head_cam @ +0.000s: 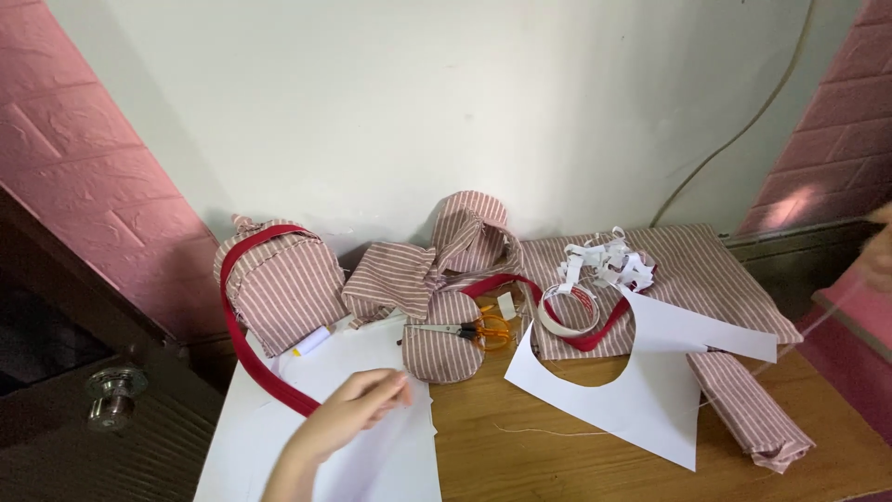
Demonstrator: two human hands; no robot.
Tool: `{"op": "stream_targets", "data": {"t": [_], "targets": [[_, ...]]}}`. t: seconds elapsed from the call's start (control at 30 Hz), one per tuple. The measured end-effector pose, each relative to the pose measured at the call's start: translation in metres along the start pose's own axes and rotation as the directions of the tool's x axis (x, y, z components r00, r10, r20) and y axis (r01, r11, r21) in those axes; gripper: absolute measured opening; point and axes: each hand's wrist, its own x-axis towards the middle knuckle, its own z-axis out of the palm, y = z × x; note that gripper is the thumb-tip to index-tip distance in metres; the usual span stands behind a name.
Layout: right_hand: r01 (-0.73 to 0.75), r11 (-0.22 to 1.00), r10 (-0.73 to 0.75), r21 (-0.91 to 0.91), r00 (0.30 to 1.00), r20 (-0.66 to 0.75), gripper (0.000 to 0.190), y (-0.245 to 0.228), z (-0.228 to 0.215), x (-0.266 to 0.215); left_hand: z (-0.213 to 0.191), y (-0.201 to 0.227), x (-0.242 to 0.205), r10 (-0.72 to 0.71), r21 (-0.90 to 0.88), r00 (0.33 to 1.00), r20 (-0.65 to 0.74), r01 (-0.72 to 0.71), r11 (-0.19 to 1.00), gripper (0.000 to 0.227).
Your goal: The person is preparing fabric components for a small bag by organizing the pieces, cutting thread with scissors, and threading a needle for hand-sewing.
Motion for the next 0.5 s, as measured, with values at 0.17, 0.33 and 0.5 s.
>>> {"op": "stream_targets", "data": {"t": [0.17,0.33,0.5], "targets": [[0.059,0.995,-0.063,-0.076,0.997,-0.051,0.023,-0.198,0.299,-0.137,0.078,0.076,0.010,0.235,0.195,0.972,0.019,-0.234,0.952,0.061],[0.200,0.935,-0.118,-0.293,0.954,0.274,0.024,-0.269,0.415,-0.158,0.158,0.124,0.011,0.594,-0.518,0.752,0.287,-0.400,0.756,0.093],[0.192,0.941,-0.129,-0.280,0.966,0.226,0.024,-0.275,0.415,-0.152,0.177,0.079,0.013,0.644,-0.599,0.635,0.426,-0.336,0.727,0.049]]}}
